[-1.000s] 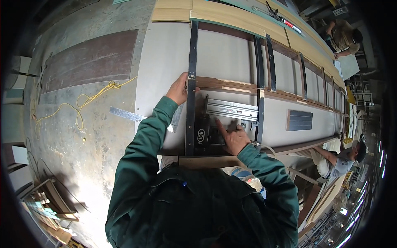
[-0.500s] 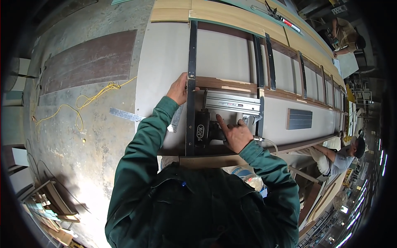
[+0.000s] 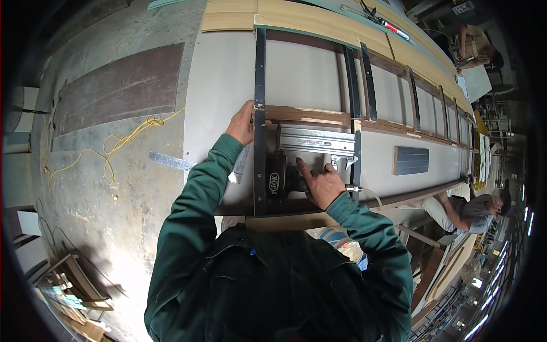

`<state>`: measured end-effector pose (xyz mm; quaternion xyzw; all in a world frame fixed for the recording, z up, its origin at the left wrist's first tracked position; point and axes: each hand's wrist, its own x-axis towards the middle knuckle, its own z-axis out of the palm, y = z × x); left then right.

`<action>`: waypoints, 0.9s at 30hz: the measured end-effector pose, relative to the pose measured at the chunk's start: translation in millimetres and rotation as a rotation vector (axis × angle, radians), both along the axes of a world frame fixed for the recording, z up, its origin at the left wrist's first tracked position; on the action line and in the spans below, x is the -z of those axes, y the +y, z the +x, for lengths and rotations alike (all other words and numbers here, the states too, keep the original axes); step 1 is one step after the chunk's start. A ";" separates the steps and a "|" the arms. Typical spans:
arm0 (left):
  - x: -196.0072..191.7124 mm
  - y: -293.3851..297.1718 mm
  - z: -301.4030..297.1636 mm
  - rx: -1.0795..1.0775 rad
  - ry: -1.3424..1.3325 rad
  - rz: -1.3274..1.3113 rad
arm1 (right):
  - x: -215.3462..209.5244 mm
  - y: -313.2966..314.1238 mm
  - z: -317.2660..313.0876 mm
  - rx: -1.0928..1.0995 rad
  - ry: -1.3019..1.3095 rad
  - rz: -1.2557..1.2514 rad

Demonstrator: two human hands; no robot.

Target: Assembling a wooden frame by measuring and nailing slats using a square and a pneumatic nail gun.

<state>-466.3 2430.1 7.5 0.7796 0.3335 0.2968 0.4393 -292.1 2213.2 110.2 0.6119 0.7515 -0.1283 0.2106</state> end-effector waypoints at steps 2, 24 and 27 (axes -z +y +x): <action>6.0 -0.6 -1.6 -0.005 -0.023 0.010 | -3.6 0.3 2.0 -0.052 -0.026 0.015; -2.3 -101.2 -178.1 0.143 0.411 0.416 | -100.6 -214.7 22.5 1.127 0.043 0.610; 2.8 -113.2 -187.6 0.026 0.389 0.434 | -77.5 -251.6 38.9 1.282 0.319 0.801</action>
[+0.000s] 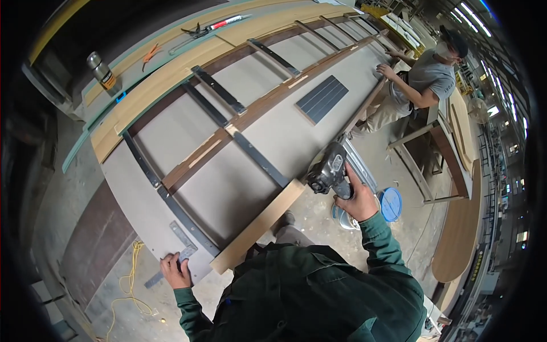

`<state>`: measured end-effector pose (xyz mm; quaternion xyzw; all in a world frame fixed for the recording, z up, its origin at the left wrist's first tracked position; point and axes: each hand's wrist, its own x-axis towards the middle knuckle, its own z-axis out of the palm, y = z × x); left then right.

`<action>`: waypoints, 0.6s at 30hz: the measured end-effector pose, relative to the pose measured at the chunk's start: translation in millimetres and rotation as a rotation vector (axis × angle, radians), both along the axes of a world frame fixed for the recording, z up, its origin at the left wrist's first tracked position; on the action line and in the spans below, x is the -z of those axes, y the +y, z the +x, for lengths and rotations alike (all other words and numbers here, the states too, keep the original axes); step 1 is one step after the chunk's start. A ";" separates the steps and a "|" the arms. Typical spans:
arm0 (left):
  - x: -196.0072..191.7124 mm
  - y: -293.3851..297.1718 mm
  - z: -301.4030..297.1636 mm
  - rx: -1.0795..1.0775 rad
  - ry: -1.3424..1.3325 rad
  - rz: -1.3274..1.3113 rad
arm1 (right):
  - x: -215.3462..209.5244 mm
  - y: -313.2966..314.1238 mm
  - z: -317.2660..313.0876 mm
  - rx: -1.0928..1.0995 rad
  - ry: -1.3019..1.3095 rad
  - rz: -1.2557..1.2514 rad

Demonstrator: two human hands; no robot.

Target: Assembling a wooden frame by measuring and nailing slats using a square and a pneumatic nail gun.

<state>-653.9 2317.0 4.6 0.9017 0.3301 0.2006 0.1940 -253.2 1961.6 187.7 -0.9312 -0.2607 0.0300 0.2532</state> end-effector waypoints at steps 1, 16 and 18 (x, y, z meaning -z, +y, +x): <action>-4.8 -4.2 5.8 -0.037 0.010 0.009 | -1.2 -12.3 5.9 0.088 0.219 0.017; -150.7 -12.8 102.0 -0.479 -0.361 0.278 | 52.4 -198.8 143.1 -0.059 0.062 0.097; -199.2 -52.1 192.5 -0.320 -0.528 0.240 | 43.7 -198.7 171.2 -0.061 0.053 -0.067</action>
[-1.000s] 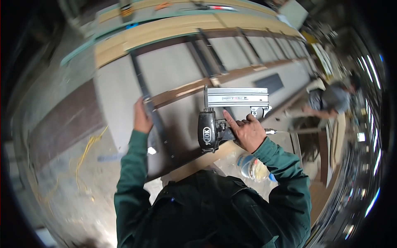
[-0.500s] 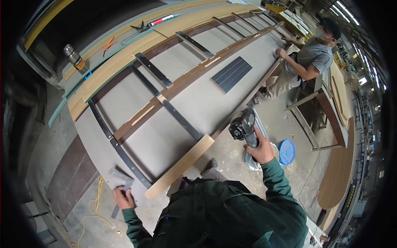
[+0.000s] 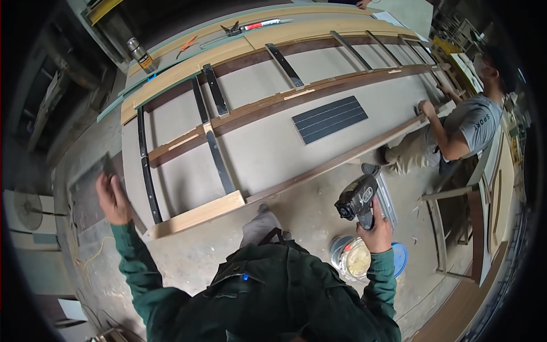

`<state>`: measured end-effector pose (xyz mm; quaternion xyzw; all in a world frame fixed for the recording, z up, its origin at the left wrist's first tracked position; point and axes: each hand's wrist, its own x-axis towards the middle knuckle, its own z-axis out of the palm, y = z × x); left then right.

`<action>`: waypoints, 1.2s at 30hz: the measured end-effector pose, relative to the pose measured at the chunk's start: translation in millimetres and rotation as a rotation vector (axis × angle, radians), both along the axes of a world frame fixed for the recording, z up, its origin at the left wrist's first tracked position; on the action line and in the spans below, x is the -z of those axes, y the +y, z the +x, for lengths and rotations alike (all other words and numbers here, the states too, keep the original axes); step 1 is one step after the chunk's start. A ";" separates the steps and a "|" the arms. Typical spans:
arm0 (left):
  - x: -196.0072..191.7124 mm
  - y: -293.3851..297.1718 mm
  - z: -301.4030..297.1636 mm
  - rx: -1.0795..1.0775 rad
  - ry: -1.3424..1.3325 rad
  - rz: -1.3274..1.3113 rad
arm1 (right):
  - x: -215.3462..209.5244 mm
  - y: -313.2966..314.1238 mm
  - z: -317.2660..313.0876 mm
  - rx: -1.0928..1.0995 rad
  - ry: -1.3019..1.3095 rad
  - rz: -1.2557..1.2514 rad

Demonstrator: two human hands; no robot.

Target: Assembling a wooden frame by measuring and nailing slats using a square and a pneumatic nail gun.

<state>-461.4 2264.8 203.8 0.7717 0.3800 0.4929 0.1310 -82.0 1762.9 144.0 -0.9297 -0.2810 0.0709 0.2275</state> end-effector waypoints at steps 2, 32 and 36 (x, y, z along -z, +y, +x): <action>-21.5 -30.6 67.8 0.247 -0.071 -0.147 | 2.9 4.2 30.5 -0.099 -0.232 -0.068; 224.1 -163.4 427.2 0.109 -0.042 -1.157 | 82.1 89.8 504.3 -0.424 -0.168 -0.504; 192.4 -173.7 439.1 0.027 -0.020 -1.156 | 80.4 92.2 511.9 -0.489 -0.142 -0.445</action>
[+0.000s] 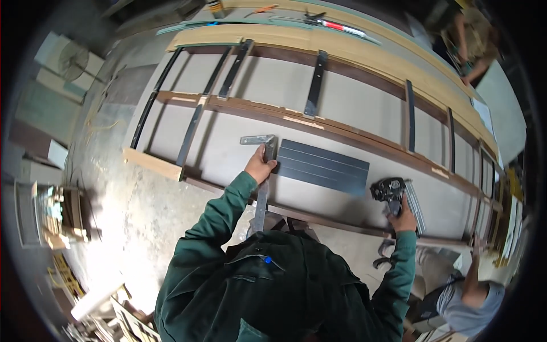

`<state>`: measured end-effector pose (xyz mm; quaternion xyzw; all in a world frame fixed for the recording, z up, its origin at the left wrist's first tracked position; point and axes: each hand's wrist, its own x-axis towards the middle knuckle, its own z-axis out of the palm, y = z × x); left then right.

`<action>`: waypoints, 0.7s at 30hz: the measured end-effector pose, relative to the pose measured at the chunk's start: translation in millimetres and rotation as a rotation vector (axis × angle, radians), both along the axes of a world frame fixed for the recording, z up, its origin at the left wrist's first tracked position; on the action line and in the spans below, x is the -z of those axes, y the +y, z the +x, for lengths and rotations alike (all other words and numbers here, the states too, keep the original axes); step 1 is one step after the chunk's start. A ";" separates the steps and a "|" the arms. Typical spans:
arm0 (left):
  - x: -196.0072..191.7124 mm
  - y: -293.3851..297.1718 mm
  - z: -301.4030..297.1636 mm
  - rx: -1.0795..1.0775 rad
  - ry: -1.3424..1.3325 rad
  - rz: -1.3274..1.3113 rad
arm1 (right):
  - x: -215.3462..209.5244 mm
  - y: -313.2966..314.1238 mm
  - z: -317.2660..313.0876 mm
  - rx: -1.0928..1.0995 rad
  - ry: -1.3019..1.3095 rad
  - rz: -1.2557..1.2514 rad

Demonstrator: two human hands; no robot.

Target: Assembling a wooden frame by measuring and nailing slats using a square and a pneumatic nail gun.

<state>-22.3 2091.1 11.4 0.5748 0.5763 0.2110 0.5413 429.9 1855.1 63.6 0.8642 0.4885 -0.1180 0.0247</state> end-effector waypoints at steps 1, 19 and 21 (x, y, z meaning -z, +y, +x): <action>-9.0 -8.1 1.1 -0.036 -0.030 0.059 | 1.6 -0.9 1.5 0.005 0.032 -0.001; -105.7 -64.8 109.6 0.496 -0.167 0.410 | 29.4 138.2 -117.0 -0.477 0.209 0.294; -107.8 -61.6 113.0 0.518 -0.200 0.393 | 45.7 133.4 -102.8 -0.514 0.276 0.357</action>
